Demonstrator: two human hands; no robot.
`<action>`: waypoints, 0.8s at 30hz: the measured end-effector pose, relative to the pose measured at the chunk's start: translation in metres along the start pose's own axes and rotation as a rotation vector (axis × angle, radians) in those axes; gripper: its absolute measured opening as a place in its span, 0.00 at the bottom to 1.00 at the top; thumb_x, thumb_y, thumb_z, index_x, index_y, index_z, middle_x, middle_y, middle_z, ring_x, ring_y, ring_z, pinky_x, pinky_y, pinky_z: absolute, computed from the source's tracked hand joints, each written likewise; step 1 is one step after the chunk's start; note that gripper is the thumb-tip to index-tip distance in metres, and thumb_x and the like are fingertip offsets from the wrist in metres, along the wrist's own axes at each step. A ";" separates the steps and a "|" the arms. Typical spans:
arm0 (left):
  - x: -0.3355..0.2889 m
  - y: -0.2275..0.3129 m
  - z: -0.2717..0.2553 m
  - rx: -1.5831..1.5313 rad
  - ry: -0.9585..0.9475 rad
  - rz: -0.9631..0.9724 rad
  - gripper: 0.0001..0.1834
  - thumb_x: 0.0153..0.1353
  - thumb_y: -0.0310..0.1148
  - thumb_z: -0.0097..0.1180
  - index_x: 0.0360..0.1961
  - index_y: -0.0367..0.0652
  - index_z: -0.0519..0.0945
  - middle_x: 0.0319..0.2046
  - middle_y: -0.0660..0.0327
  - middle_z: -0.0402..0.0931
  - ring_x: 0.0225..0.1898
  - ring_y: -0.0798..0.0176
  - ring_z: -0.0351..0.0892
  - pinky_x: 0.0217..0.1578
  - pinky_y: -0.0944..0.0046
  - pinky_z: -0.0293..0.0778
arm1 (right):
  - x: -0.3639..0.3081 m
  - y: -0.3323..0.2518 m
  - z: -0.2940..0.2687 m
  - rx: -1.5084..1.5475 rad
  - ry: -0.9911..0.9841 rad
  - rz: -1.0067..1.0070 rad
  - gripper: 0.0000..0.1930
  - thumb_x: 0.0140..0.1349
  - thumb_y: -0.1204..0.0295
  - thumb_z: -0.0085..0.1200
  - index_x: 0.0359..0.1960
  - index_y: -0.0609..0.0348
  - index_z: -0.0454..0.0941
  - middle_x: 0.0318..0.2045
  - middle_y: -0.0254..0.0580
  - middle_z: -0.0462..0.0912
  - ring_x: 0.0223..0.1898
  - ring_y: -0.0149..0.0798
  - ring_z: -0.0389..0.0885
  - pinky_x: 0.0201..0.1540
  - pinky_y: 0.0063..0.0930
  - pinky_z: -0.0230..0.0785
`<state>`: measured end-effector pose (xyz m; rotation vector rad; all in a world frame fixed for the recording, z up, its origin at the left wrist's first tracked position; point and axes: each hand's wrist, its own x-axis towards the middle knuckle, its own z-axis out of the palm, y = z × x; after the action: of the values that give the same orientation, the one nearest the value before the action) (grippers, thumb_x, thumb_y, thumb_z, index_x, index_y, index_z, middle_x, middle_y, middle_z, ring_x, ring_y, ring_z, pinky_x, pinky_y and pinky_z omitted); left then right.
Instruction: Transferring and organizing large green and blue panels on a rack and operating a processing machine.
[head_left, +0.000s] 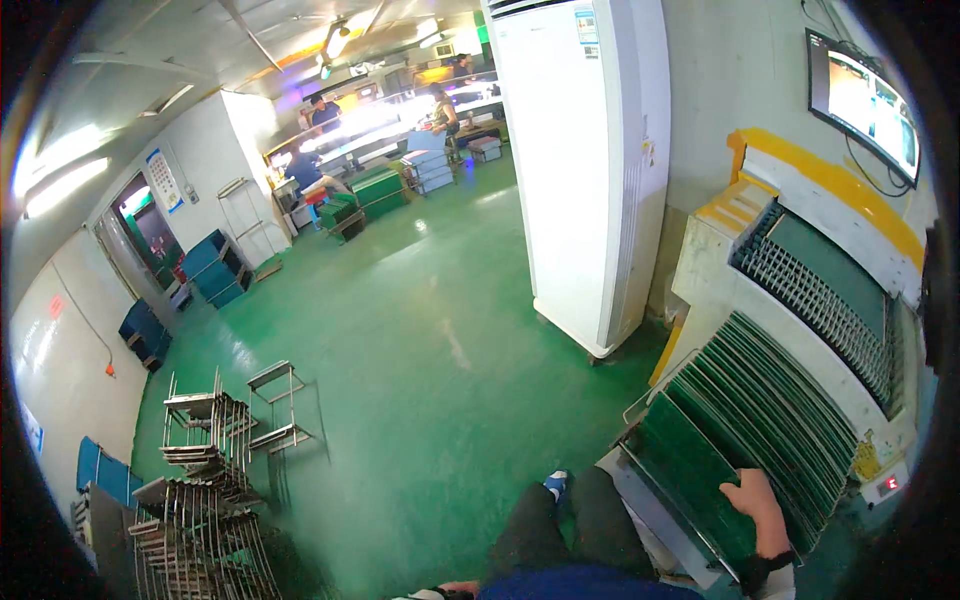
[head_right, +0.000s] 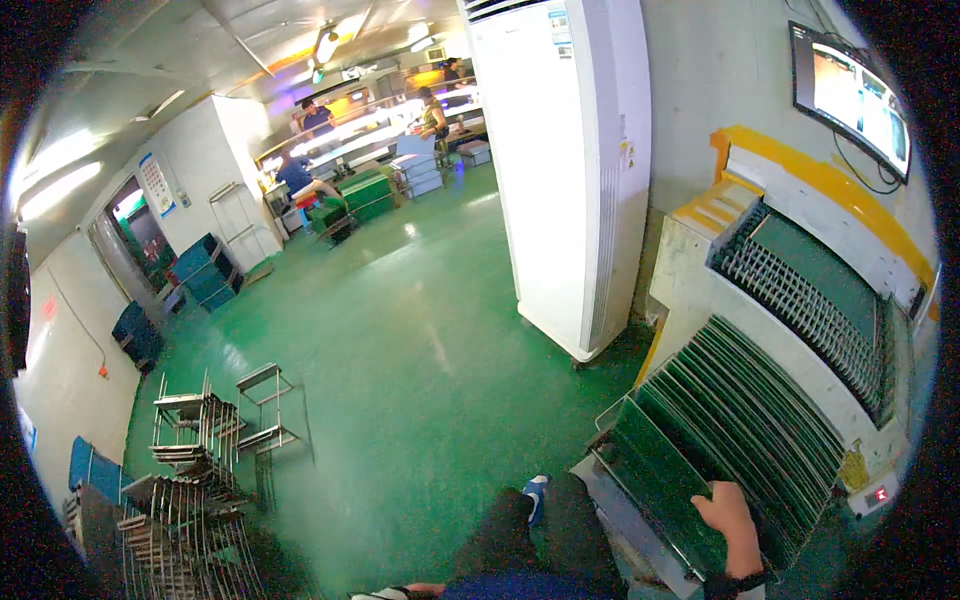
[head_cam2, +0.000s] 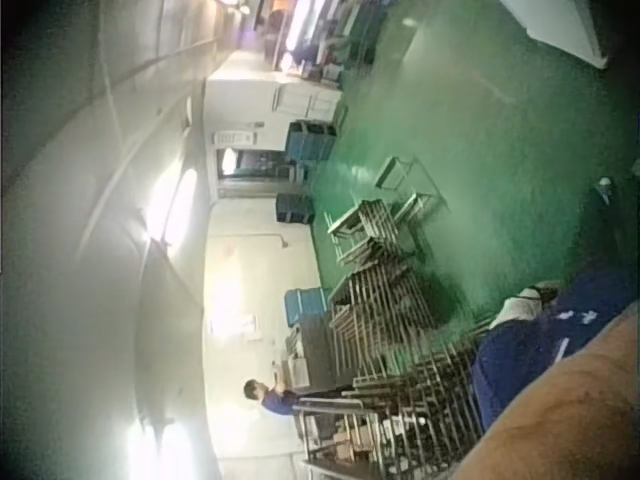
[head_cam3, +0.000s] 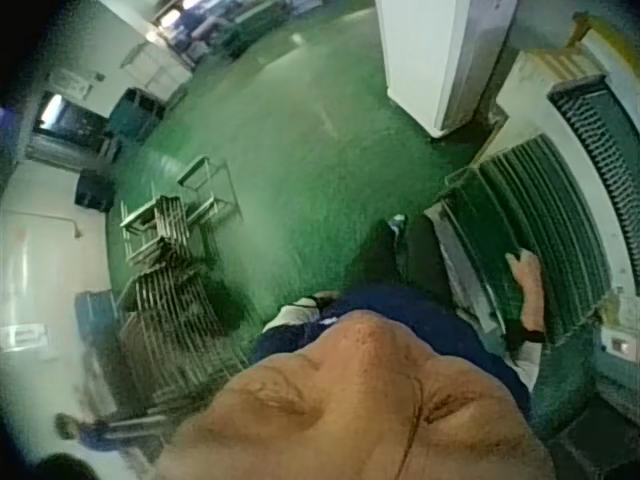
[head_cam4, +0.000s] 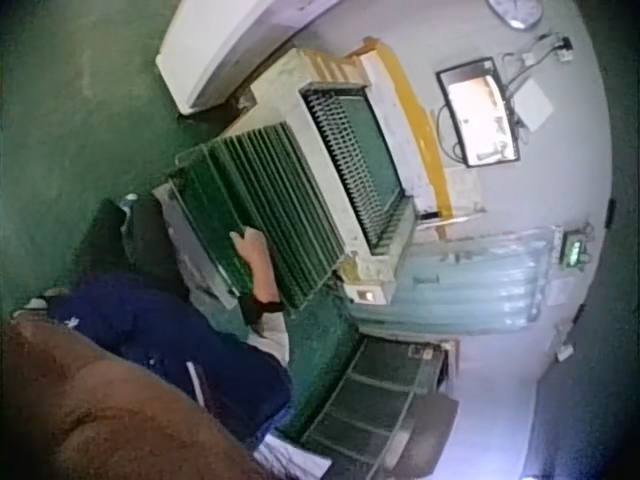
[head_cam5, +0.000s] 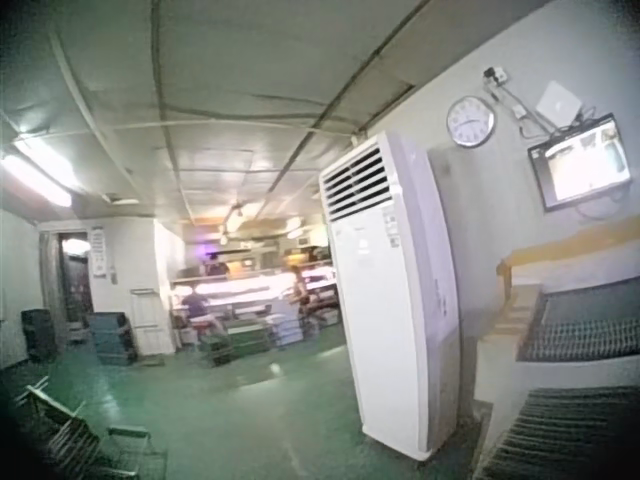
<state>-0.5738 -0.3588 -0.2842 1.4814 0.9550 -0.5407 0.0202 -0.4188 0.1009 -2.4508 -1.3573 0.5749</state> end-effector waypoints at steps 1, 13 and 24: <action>0.000 -0.004 0.007 0.009 -0.004 -0.009 0.14 0.53 0.38 0.55 0.37 0.41 0.78 0.31 0.54 0.79 0.36 0.55 0.78 0.34 0.54 0.71 | -0.002 0.000 0.000 0.014 -0.001 0.004 0.20 0.46 0.63 0.61 0.36 0.67 0.79 0.32 0.61 0.80 0.38 0.57 0.80 0.42 0.42 0.71; -0.006 0.087 -0.111 0.078 0.333 0.282 0.13 0.56 0.36 0.56 0.40 0.43 0.80 0.26 0.61 0.77 0.30 0.63 0.76 0.30 0.61 0.72 | -0.008 0.008 -0.008 0.070 0.073 -0.101 0.18 0.51 0.61 0.58 0.31 0.68 0.76 0.30 0.62 0.79 0.37 0.61 0.77 0.40 0.48 0.69; 0.058 0.240 -0.113 -0.226 0.072 0.413 0.16 0.62 0.40 0.53 0.48 0.43 0.76 0.31 0.69 0.73 0.27 0.75 0.68 0.26 0.72 0.66 | -0.006 0.010 -0.009 0.077 0.019 -0.074 0.19 0.53 0.60 0.57 0.35 0.66 0.76 0.33 0.60 0.79 0.39 0.60 0.77 0.42 0.50 0.68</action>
<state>-0.3700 -0.2179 -0.1729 1.4458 0.7099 -0.0765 0.0291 -0.4297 0.1053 -2.3291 -1.3849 0.5734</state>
